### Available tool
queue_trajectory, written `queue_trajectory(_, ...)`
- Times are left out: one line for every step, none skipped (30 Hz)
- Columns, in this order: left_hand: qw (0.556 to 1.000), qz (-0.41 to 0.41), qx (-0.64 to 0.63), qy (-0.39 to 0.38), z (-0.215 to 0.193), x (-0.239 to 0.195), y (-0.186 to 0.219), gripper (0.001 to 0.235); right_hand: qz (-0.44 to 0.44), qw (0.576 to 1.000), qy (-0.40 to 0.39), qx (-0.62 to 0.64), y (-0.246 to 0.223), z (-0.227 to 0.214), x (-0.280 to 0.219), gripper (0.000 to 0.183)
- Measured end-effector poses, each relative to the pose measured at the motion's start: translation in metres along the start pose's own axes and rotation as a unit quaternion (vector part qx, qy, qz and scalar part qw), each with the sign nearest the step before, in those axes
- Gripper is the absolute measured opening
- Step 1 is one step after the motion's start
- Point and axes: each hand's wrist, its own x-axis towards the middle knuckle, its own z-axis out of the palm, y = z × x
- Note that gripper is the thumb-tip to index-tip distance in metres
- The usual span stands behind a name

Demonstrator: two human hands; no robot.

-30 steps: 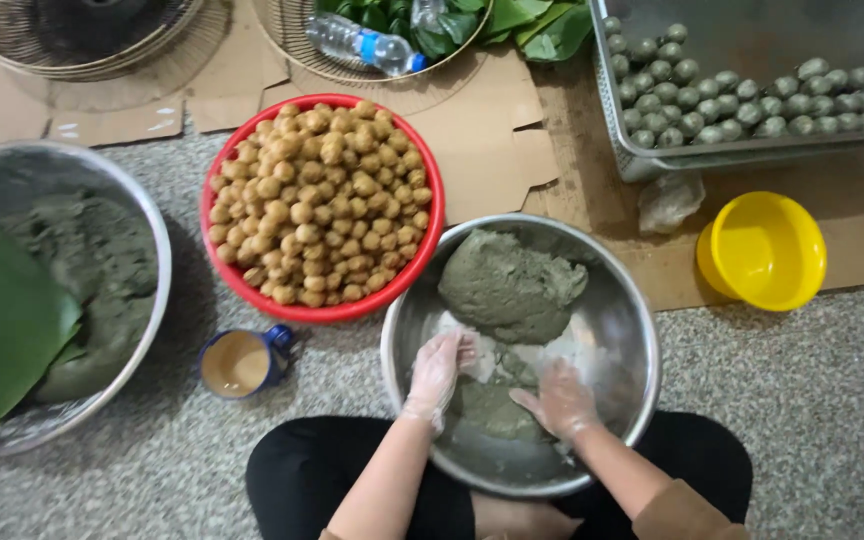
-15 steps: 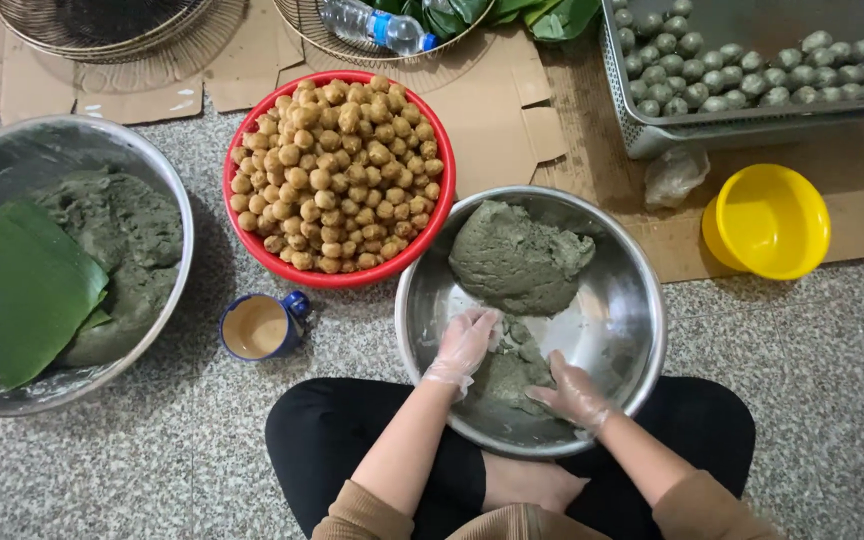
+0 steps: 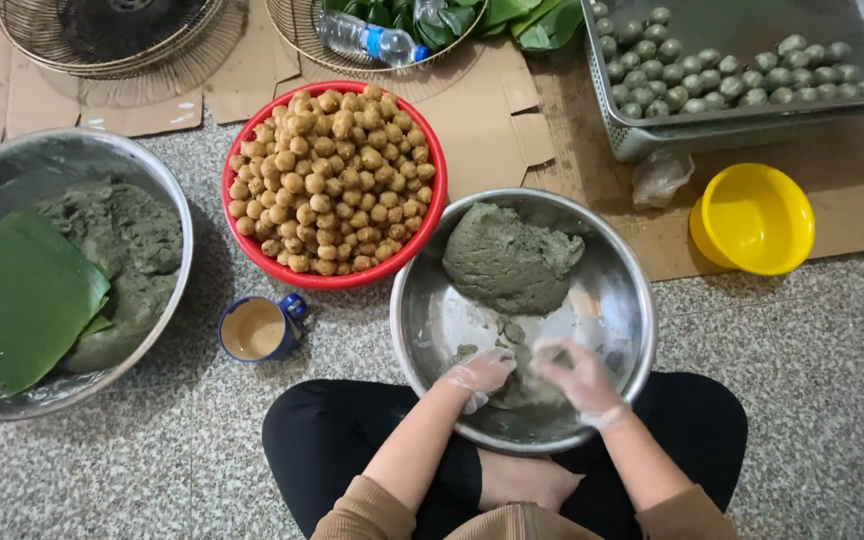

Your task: Preparing stuffed dough balls by placing a filling inside green dough and rolling it into a sphere

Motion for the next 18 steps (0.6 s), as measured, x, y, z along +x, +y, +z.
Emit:
queue_trajectory(0.998,-0.026,-0.037,-0.039,-0.033,-0.001,0.02,0.029,-0.006,1.0,0.021,0.023,-0.01,-0.002,0.002,0.036)
queue_trajectory(0.993,-0.052,-0.074,-0.079,-0.067,-0.002,0.041,0.031,-0.011,0.998,0.042,0.045,-0.021,-0.004,0.004,0.035)
queue_trajectory(0.993,-0.051,-0.072,-0.078,-0.108,0.007,0.048,0.031,-0.014,0.998,0.043,0.046,-0.048,-0.003,0.002,0.035)
queue_trajectory(0.926,-0.248,-0.277,-0.068,-0.15,0.017,0.056,0.05,0.025,0.997,-0.018,-0.069,-0.075,-0.004,-0.001,0.059)
queue_trajectory(0.781,-0.42,-0.459,-0.054,-0.19,0.028,0.065,0.07,0.067,0.978,-0.071,-0.182,-0.102,-0.005,-0.007,0.083)
queue_trajectory(0.784,-0.416,-0.456,-0.059,-0.214,0.033,0.082,0.07,0.068,0.979,-0.064,-0.18,-0.101,-0.001,-0.008,0.083)
queue_trajectory(0.804,-0.367,-0.461,-0.081,-0.237,0.037,0.1,0.056,0.053,0.979,-0.098,-0.168,-0.098,0.005,-0.012,0.069)
queue_trajectory(0.82,-0.317,-0.465,-0.103,-0.259,0.041,0.117,0.042,0.037,0.978,-0.131,-0.156,-0.096,0.01,-0.015,0.055)
queue_trajectory(0.821,-0.317,-0.464,-0.106,-0.25,0.037,0.114,0.042,0.038,0.979,-0.128,-0.154,-0.084,0.016,-0.014,0.055)
queue_trajectory(0.816,-0.349,-0.456,-0.066,-0.242,0.033,0.11,0.042,0.02,0.985,-0.064,-0.159,-0.073,0.023,-0.013,0.06)
queue_trajectory(0.81,-0.379,-0.447,-0.023,-0.235,0.03,0.106,0.048,0.0,0.986,0.001,-0.165,-0.062,0.029,-0.011,0.065)
queue_trajectory(0.812,-0.377,-0.445,-0.024,-0.224,0.03,0.098,0.048,-0.002,0.986,0.004,-0.164,-0.072,0.028,-0.01,0.065)
queue_trajectory(0.803,-0.392,-0.449,-0.003,-0.213,0.03,0.09,0.046,-0.064,0.984,0.042,-0.162,-0.081,0.026,-0.011,0.065)
queue_trajectory(0.793,-0.407,-0.453,0.019,-0.201,0.031,0.082,0.045,-0.126,0.976,0.08,-0.159,-0.09,0.024,-0.012,0.067)
queue_trajectory(0.795,-0.404,-0.452,0.016,-0.203,0.034,0.088,0.045,-0.126,0.975,0.086,-0.16,-0.077,0.023,-0.012,0.067)
queue_trajectory(0.797,-0.419,-0.435,-0.003,-0.205,0.037,0.094,0.053,-0.107,0.982,0.071,-0.137,-0.063,0.021,-0.013,0.069)
queue_trajectory(0.798,-0.434,-0.417,-0.023,-0.207,0.04,0.1,0.061,-0.088,0.988,0.057,-0.113,-0.05,0.019,-0.014,0.071)
queue_trajectory(0.801,-0.43,-0.416,-0.026,-0.181,0.033,0.087,0.061,-0.088,0.988,0.062,-0.114,-0.043,0.019,-0.013,0.071)
